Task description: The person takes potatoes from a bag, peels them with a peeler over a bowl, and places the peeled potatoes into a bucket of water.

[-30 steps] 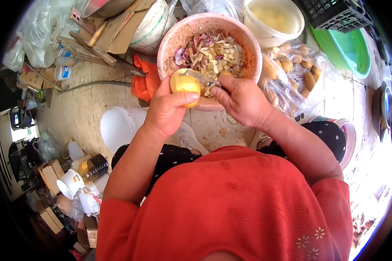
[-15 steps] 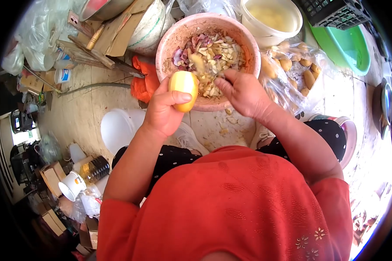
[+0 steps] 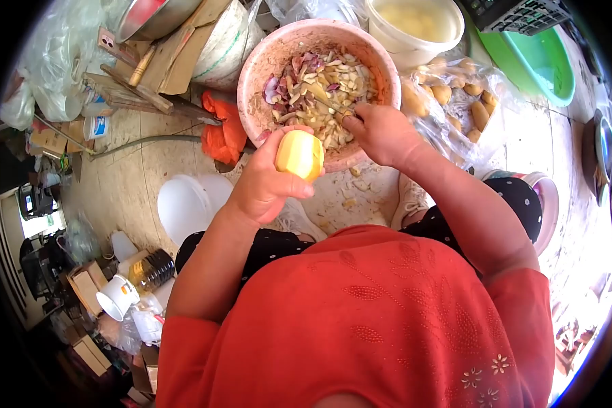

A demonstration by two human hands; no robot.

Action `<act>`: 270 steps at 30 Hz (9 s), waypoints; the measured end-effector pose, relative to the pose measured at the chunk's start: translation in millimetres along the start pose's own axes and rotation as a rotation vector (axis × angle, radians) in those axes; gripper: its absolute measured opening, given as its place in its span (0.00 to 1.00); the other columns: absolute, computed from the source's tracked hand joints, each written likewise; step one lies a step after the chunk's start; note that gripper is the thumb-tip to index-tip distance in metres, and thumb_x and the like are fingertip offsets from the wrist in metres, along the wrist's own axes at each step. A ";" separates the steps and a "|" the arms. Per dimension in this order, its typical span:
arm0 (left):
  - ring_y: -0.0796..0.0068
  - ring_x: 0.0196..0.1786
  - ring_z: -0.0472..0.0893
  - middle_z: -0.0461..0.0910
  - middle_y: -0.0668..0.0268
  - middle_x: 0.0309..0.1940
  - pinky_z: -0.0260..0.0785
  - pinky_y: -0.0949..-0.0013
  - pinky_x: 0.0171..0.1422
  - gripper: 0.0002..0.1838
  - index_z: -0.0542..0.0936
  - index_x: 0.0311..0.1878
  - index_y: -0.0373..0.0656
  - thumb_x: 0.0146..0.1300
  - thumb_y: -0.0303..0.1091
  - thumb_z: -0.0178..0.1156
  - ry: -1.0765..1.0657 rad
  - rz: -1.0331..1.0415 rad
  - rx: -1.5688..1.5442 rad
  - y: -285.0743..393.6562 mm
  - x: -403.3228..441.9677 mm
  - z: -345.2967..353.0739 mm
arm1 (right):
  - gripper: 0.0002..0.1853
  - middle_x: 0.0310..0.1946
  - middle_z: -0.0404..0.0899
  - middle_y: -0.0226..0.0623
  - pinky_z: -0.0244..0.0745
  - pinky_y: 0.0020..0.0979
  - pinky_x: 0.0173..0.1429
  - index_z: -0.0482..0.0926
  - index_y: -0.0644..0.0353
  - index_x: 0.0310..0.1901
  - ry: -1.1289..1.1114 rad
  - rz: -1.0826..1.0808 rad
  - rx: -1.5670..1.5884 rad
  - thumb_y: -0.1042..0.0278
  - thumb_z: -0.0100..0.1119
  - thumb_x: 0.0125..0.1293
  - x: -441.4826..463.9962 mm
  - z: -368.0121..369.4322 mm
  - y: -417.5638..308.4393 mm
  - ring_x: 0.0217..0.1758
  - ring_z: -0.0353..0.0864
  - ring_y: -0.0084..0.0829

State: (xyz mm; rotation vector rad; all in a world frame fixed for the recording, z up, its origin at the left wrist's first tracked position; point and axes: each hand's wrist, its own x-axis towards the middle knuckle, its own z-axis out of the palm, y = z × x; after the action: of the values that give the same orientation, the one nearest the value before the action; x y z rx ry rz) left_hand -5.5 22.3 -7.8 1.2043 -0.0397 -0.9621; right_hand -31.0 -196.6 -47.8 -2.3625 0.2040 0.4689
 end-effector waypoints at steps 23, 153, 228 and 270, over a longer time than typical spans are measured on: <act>0.65 0.48 0.79 0.76 0.59 0.49 0.74 0.66 0.48 0.38 0.66 0.64 0.39 0.46 0.19 0.63 0.087 0.039 -0.048 -7.7 1.6 -4.2 | 0.17 0.30 0.81 0.54 0.76 0.48 0.45 0.76 0.63 0.38 0.115 -0.117 0.075 0.55 0.49 0.71 -4.6 -6.6 -12.7 0.38 0.80 0.56; 0.65 0.48 0.81 0.77 0.60 0.47 0.78 0.62 0.42 0.34 0.66 0.62 0.37 0.50 0.21 0.67 0.104 -0.040 -0.193 1.3 7.9 -12.7 | 0.14 0.29 0.81 0.48 0.76 0.47 0.38 0.73 0.57 0.38 0.051 -0.323 0.044 0.55 0.51 0.71 -39.7 -4.3 -38.1 0.34 0.82 0.50; 0.77 0.43 0.78 0.77 0.65 0.45 0.73 0.73 0.40 0.33 0.69 0.60 0.37 0.48 0.25 0.69 0.269 -0.103 0.020 -0.5 -2.9 0.2 | 0.16 0.35 0.82 0.51 0.76 0.49 0.47 0.77 0.60 0.40 -0.079 -0.102 -0.065 0.55 0.47 0.71 -31.4 -0.1 -33.9 0.41 0.82 0.53; 0.69 0.51 0.77 0.75 0.62 0.50 0.72 0.66 0.57 0.36 0.64 0.65 0.36 0.52 0.20 0.68 0.248 0.118 -0.131 -3.4 5.1 -2.0 | 0.18 0.29 0.81 0.50 0.75 0.49 0.43 0.75 0.60 0.35 0.042 -0.326 0.097 0.52 0.52 0.70 -36.7 2.1 -35.4 0.36 0.81 0.54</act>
State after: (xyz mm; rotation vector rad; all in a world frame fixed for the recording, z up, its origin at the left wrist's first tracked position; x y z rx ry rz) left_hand -3.4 20.5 -13.7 1.1784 0.1457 -0.6975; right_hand -55.8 -168.5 -13.1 -2.2553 -0.1361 0.2471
